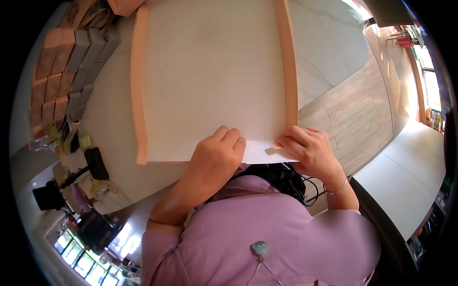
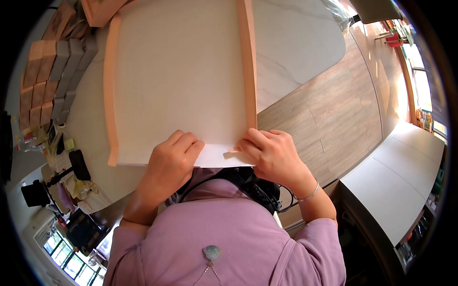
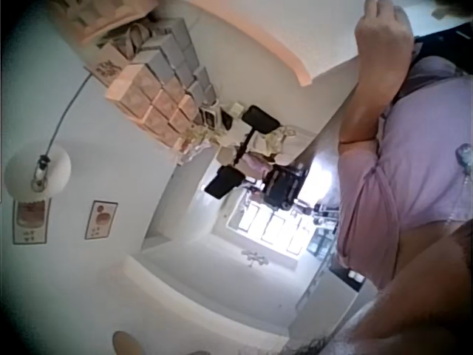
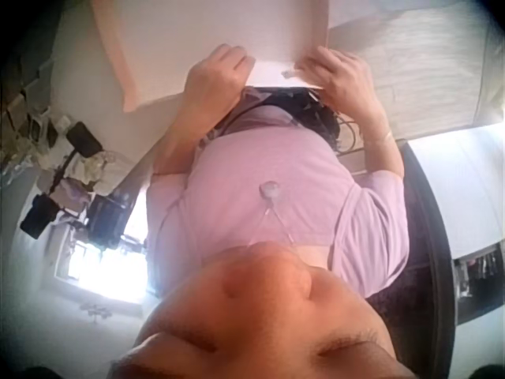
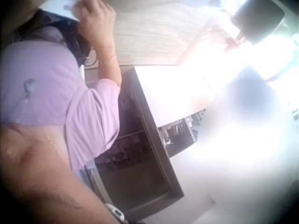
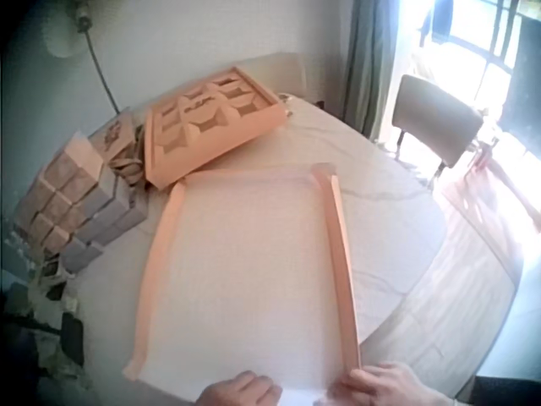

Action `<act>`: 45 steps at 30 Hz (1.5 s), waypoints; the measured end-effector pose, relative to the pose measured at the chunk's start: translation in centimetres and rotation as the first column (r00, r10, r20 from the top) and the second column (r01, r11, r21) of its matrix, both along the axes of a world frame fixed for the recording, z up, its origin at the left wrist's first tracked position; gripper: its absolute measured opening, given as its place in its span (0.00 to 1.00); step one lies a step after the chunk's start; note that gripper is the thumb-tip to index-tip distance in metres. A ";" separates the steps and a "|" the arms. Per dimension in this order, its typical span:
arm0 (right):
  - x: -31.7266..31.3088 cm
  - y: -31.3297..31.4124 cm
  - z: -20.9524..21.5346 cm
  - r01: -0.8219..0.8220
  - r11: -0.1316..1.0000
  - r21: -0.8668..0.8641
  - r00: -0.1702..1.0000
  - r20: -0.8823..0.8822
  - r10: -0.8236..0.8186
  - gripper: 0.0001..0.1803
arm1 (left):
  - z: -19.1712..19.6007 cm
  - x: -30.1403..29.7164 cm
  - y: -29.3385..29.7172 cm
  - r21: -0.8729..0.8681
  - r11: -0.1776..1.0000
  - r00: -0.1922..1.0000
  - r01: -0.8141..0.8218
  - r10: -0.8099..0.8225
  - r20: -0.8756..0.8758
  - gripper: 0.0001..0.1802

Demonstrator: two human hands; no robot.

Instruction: The person assembles a rectangular frame by hand using a large white sheet of paper and strips of light brown tape. They place the paper on a table, apply tape to the edges to form a border, and fold the tape over the corners to secure the structure.

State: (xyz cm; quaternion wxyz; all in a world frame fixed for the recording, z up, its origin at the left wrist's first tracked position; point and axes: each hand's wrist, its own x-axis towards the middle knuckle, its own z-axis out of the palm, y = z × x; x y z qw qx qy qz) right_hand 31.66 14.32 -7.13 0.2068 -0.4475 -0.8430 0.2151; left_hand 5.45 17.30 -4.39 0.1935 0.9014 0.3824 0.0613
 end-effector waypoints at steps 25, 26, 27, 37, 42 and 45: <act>3.1 4.1 2.3 0.048 0.970 -0.237 0.999 -0.011 -0.052 0.22 | 2.3 -18.0 -2.4 0.252 0.962 0.991 -0.106 0.123 -0.054 0.22; 3.3 4.4 2.3 0.033 0.973 -0.228 0.999 -0.003 -0.035 0.22 | 1.8 -18.2 -1.8 0.314 0.945 0.984 -0.096 0.138 -0.116 0.23; 3.4 4.7 2.2 0.026 0.974 -0.224 1.000 -0.002 -0.027 0.21 | 1.4 -18.2 -1.4 0.296 0.952 0.990 -0.074 0.106 -0.094 0.22; 3.4 4.6 6.5 0.216 0.875 -0.433 0.970 0.197 -0.142 0.23 | -1.2 -18.1 3.0 0.454 0.848 0.957 0.273 -0.285 -0.044 0.08; 2.0 2.2 11.3 0.199 0.972 -0.128 0.953 0.255 -0.162 0.28 | -1.8 -18.1 3.5 0.472 0.842 0.949 0.262 -0.312 0.030 0.07; -3.8 4.7 10.7 0.211 0.966 -0.147 0.977 0.029 -0.209 0.12 | -1.9 -18.4 3.3 0.417 0.876 0.957 0.242 -0.287 0.048 0.10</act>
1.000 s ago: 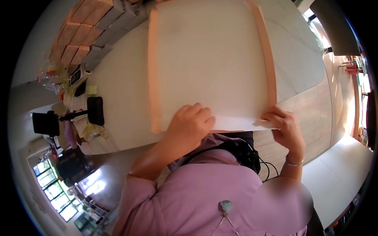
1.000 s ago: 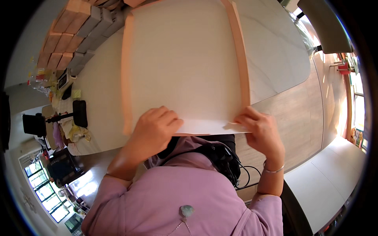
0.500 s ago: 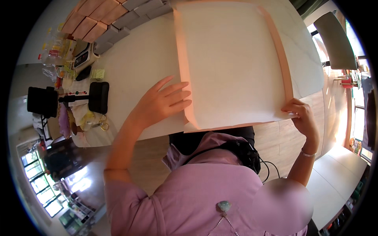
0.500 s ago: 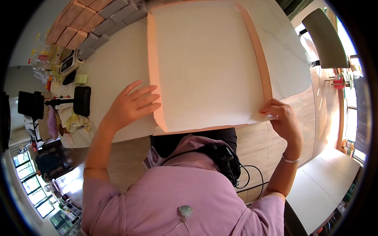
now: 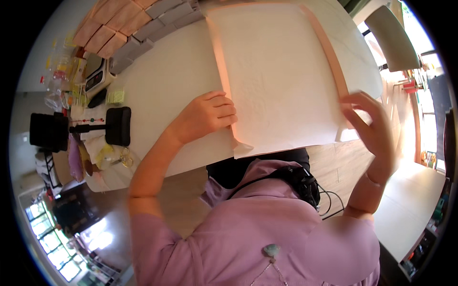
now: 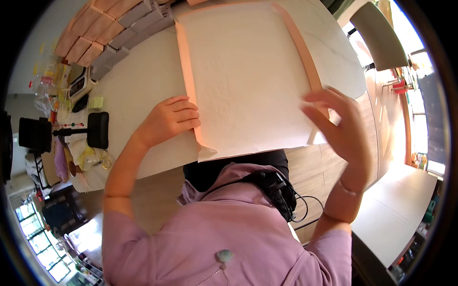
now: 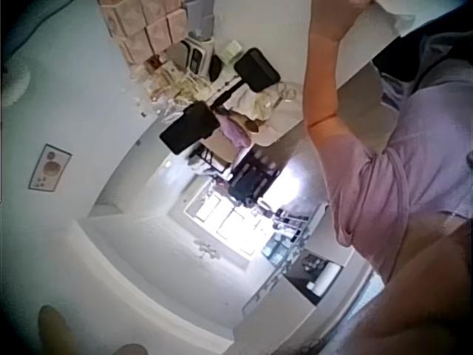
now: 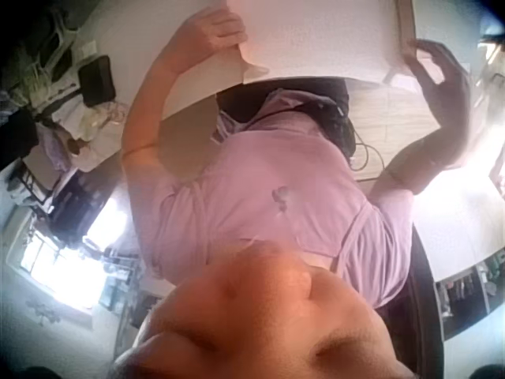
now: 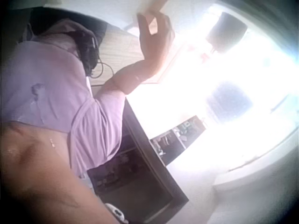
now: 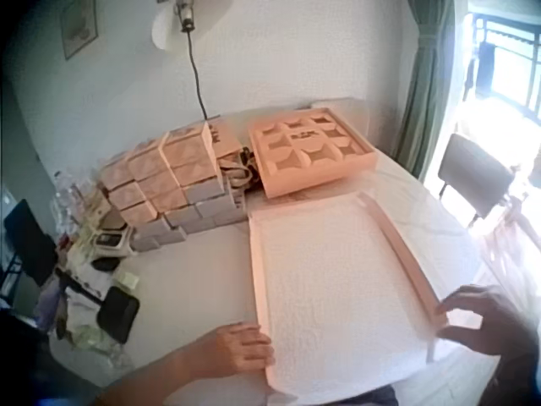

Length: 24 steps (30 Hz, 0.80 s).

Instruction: The person assembles a rectangular frame by hand using a large white sheet of paper and strips of light brown tape. They place the paper on a table, apply tape to the edges to form a border, and fold the tape over the corners to secure the structure.

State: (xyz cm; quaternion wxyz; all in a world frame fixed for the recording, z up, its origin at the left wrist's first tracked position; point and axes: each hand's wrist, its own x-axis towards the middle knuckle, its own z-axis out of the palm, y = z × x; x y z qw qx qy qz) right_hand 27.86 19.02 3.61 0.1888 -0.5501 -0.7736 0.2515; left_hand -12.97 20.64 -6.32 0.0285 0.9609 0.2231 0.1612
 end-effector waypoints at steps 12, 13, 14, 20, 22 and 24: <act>-19.2 3.6 -8.4 -0.246 0.624 -0.742 0.878 -0.443 -0.182 0.18 | -1.9 -0.6 0.4 -0.064 0.995 0.943 -0.073 0.090 0.319 0.16; -19.3 3.5 -8.7 -0.252 0.630 -0.735 0.875 -0.451 -0.176 0.18 | -2.0 -0.7 0.5 -0.051 0.997 0.952 -0.049 0.062 0.299 0.14; -19.4 3.4 -9.2 -0.260 0.617 -0.743 0.874 -0.453 -0.177 0.18 | -2.0 -0.9 0.5 -0.039 0.999 0.960 -0.025 0.035 0.279 0.12; -19.4 2.6 -8.9 -0.216 0.603 -0.768 0.875 -0.426 -0.230 0.19 | -2.2 -1.0 0.1 -0.001 0.999 0.954 0.051 -0.049 0.296 0.07; -19.2 2.8 -8.7 -0.213 0.583 -0.784 0.891 -0.400 -0.213 0.19 | -2.1 -0.9 -0.2 -0.010 0.998 0.955 0.065 -0.059 0.291 0.07; -19.0 2.8 -9.4 -0.240 0.548 -0.801 0.866 -0.432 -0.253 0.19 | -1.8 -0.6 -0.3 -0.021 0.998 0.959 0.064 -0.056 0.277 0.08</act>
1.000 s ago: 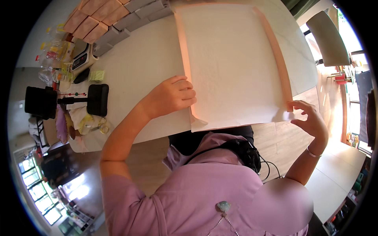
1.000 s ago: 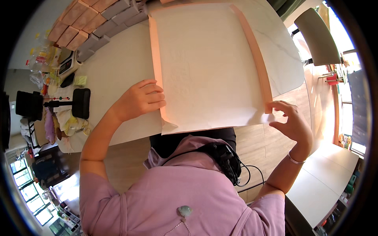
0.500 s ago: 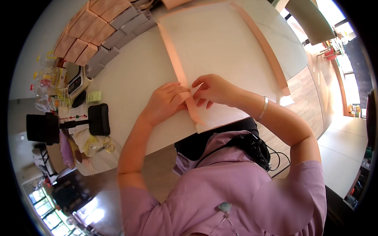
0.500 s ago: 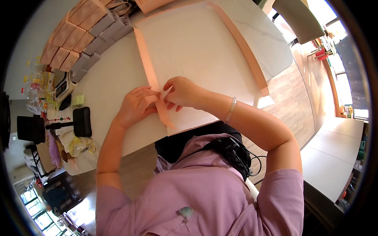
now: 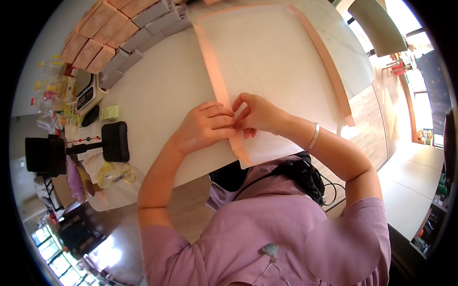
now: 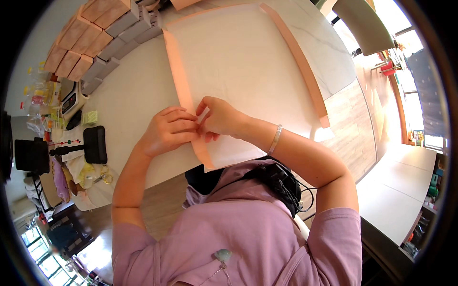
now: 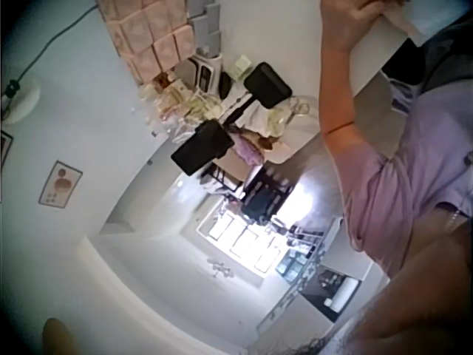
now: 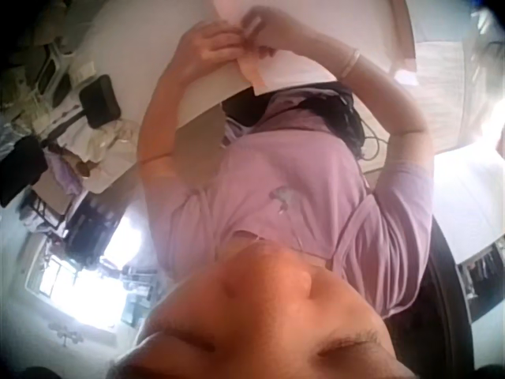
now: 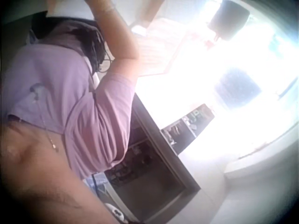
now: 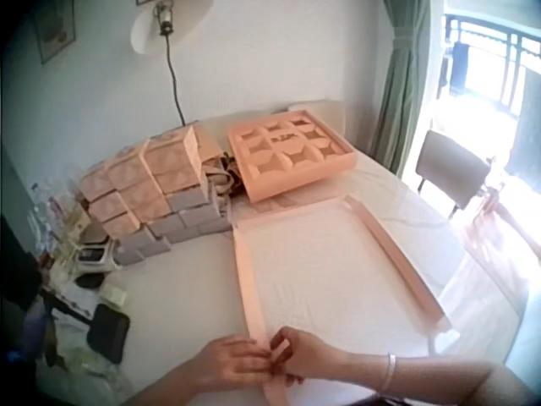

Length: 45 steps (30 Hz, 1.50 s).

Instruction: The person assembles a rectangular frame by hand using a large white sheet of paper and strips of light brown tape. They place the paper on a table, apply tape to the edges to form a border, and fold the tape over the corners to secure the structure.

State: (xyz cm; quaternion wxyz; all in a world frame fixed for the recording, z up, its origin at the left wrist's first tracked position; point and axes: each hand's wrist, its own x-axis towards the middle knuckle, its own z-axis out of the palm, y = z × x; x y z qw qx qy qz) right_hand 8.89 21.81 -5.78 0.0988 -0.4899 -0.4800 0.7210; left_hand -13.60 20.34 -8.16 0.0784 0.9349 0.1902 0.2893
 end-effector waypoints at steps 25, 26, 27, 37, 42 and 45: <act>6.1 -10.0 2.3 -0.279 0.714 0.642 0.959 0.224 0.174 0.19 | -0.4 0.9 -1.2 -0.080 0.996 0.993 0.048 -0.056 -0.104 0.11; 5.6 -9.6 1.8 -0.191 0.796 0.575 0.980 0.156 0.122 0.19 | -0.4 0.6 -1.0 -0.086 0.995 0.994 0.053 -0.061 -0.095 0.11; 5.1 -8.5 1.2 -0.100 0.862 0.496 0.994 0.092 0.063 0.20 | -0.5 0.5 -1.0 -0.092 0.994 0.994 0.058 -0.066 -0.086 0.11; 1.2 -5.8 0.8 -0.077 0.986 0.151 0.997 0.034 0.072 0.14 | -0.7 0.1 -1.0 -0.069 0.997 0.997 0.037 -0.041 -0.063 0.11; 0.6 -5.5 1.3 -0.093 0.993 0.078 0.993 0.080 0.087 0.10 | -0.6 -0.1 -1.0 -0.051 0.998 0.999 0.038 -0.039 -0.022 0.12; 0.6 -5.2 1.6 -0.098 0.995 0.024 0.993 0.062 0.097 0.09 | -0.8 -0.3 -0.9 -0.016 0.998 0.998 0.067 -0.067 -0.004 0.14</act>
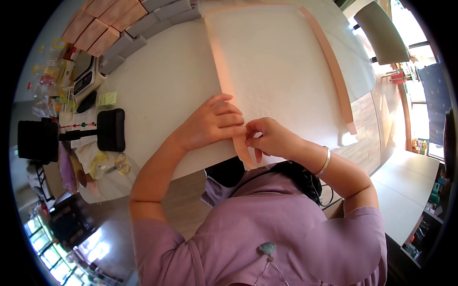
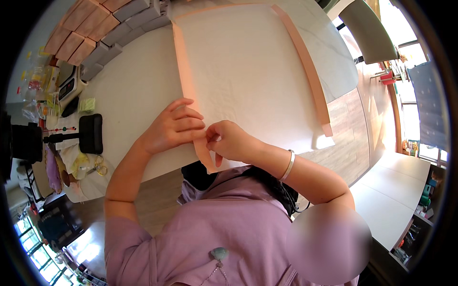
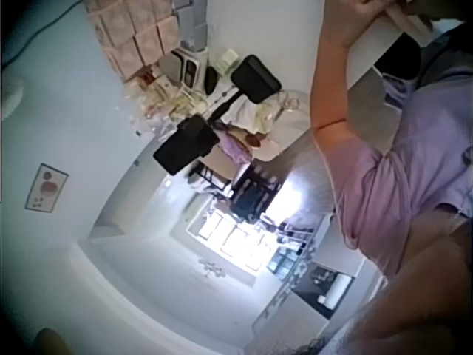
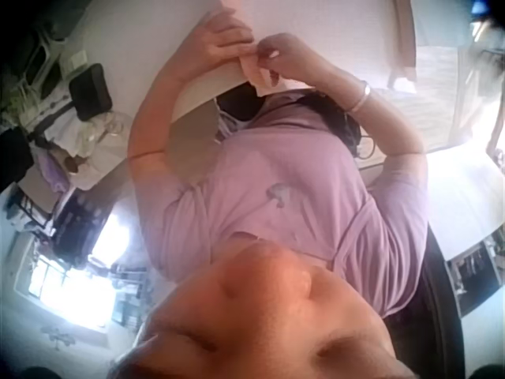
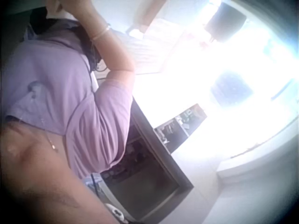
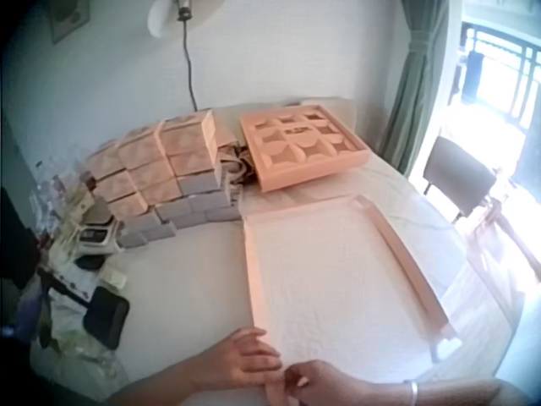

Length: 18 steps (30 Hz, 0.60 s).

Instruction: The person assembles a rectangular frame by hand using a large white sheet of paper and strips of light brown tape. They place the paper on a table, apply tape to the edges to form a border, and fold the tape over the corners to secure the structure.

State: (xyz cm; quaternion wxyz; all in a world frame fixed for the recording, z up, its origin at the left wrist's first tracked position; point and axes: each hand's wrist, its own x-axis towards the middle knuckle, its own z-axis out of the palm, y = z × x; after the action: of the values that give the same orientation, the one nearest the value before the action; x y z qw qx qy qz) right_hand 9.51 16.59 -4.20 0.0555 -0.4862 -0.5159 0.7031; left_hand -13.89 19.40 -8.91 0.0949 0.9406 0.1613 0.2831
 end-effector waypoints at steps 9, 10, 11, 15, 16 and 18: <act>-0.6 0.4 -0.9 -0.012 0.969 0.245 0.995 0.098 -0.013 0.07 | 0.4 0.3 0.2 -0.014 0.999 0.999 0.049 -0.049 -0.018 0.07; -0.6 0.0 -1.0 -0.046 0.929 0.367 0.984 0.176 -0.021 0.07 | 0.5 0.3 0.2 -0.056 0.997 0.998 0.056 -0.057 -0.027 0.07; -0.5 -0.3 -1.1 -0.088 0.873 0.480 0.967 0.250 -0.040 0.08 | 0.5 0.4 0.2 -0.098 0.993 0.997 0.063 -0.067 -0.035 0.06; 1.3 -0.7 -1.1 -0.205 0.845 0.495 0.976 0.164 0.142 0.18 | 0.4 0.5 0.0 -0.193 0.979 0.997 0.062 -0.070 -0.035 0.09; 1.8 -1.1 -0.9 -0.274 0.786 0.553 0.961 0.173 0.213 0.19 | 0.3 0.5 0.0 -0.208 0.977 0.998 0.054 -0.062 -0.030 0.09; 2.9 -2.1 -0.1 -0.380 0.625 0.682 0.923 0.232 0.307 0.22 | 0.1 0.4 -0.2 -0.238 0.971 0.999 0.030 -0.035 -0.017 0.10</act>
State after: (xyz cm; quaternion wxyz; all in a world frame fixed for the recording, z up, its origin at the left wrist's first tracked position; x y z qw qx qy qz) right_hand 12.46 14.52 -4.26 0.0807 -0.3508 -0.8329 0.4204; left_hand -13.48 19.17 -8.78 0.2099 0.9280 0.1795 0.2501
